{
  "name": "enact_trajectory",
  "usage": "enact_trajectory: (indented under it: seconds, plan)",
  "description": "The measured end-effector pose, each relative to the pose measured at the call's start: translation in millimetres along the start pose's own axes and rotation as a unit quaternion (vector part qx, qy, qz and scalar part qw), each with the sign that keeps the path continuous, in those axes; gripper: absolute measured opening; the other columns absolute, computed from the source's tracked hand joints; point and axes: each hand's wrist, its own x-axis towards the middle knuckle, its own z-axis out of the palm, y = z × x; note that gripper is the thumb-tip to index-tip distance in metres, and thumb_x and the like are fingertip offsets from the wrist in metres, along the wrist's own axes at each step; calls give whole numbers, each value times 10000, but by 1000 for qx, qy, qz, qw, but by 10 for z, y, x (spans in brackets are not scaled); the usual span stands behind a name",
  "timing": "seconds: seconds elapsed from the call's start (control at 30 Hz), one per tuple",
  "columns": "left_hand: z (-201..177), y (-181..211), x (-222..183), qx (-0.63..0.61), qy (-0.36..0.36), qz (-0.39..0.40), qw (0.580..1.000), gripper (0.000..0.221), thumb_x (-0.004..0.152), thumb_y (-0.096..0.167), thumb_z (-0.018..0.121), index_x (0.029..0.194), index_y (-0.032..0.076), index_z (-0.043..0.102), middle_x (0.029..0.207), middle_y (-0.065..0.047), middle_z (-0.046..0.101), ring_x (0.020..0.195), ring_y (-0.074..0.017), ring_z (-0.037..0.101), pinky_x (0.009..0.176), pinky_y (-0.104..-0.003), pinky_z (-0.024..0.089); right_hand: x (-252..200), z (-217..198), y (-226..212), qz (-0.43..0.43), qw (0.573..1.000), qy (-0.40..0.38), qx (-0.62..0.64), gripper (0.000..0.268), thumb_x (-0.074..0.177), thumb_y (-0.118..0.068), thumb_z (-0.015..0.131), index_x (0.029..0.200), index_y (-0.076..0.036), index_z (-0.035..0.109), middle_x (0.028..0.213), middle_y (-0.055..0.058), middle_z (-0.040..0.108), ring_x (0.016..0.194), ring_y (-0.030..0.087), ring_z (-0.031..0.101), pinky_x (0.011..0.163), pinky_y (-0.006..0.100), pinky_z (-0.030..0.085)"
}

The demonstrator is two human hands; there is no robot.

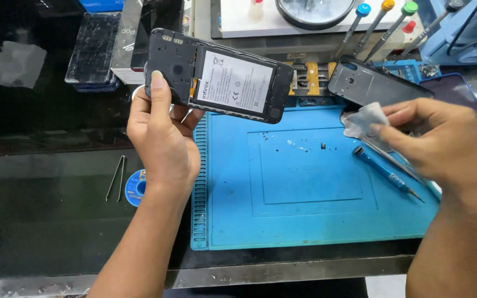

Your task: Reassembling the internal components of a mobile phone by aligning a plastic frame and fastening it with screws.

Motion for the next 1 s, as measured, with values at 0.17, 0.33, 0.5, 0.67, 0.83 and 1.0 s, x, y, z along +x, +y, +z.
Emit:
enact_trajectory:
  seconds: [0.17, 0.33, 0.5, 0.67, 0.83, 1.0]
  plan:
    - [11, 20, -20, 7, 9, -6, 1000, 222, 956, 339, 615, 966, 118, 591, 929, -101, 751, 789, -207, 746, 604, -285, 617, -404, 426, -128, -2, 988, -81, -132, 258, 860, -107, 745, 1111, -126, 799, 1005, 79, 784, 890, 232, 707, 868, 387, 561]
    - [28, 35, -16, 5, 26, -5, 1000, 230, 938, 347, 629, 969, 121, 597, 932, -99, 752, 778, -196, 740, 588, -274, 608, -817, 834, 0, -171, 953, -30, -247, 392, 945, 53, 548, 1303, -7, 697, 1102, 173, 685, 911, 351, 606, 830, 464, 567]
    - [58, 40, -20, -11, 30, 5, 999, 253, 915, 351, 651, 975, 112, 592, 897, -93, 735, 736, -182, 712, 587, -274, 600, -925, 883, -79, -189, 956, -37, -221, 390, 926, 87, 554, 1303, 62, 650, 1125, 182, 629, 971, 354, 570, 786, 460, 573]
    - [64, 81, -20, -17, 36, 4, 999, 276, 912, 350, 649, 1017, 99, 605, 924, -109, 744, 762, -205, 729, 586, -276, 604, -1108, 950, -246, -252, 955, -50, -146, 454, 855, 186, 490, 1276, 78, 624, 1092, 177, 615, 885, 339, 537, 781, 446, 526]
    - [64, 222, 6, -49, 56, 18, 997, 292, 901, 329, 662, 1036, 73, 622, 931, -113, 743, 775, -228, 733, 567, -278, 596, -870, 583, -316, -193, 959, -208, 18, 391, 895, 12, 624, 1264, -73, 720, 1011, 76, 687, 893, 238, 626, 795, 361, 550]
    - [-33, 542, -50, -97, 85, 55, 990, 348, 868, 308, 663, 1080, 33, 640, 943, -147, 764, 792, -228, 760, 600, -278, 622, -301, 223, -790, -102, 972, 44, 206, 278, 1011, 124, 650, 1286, 84, 650, 1150, 235, 723, 952, 263, 740, 875, 314, 662]
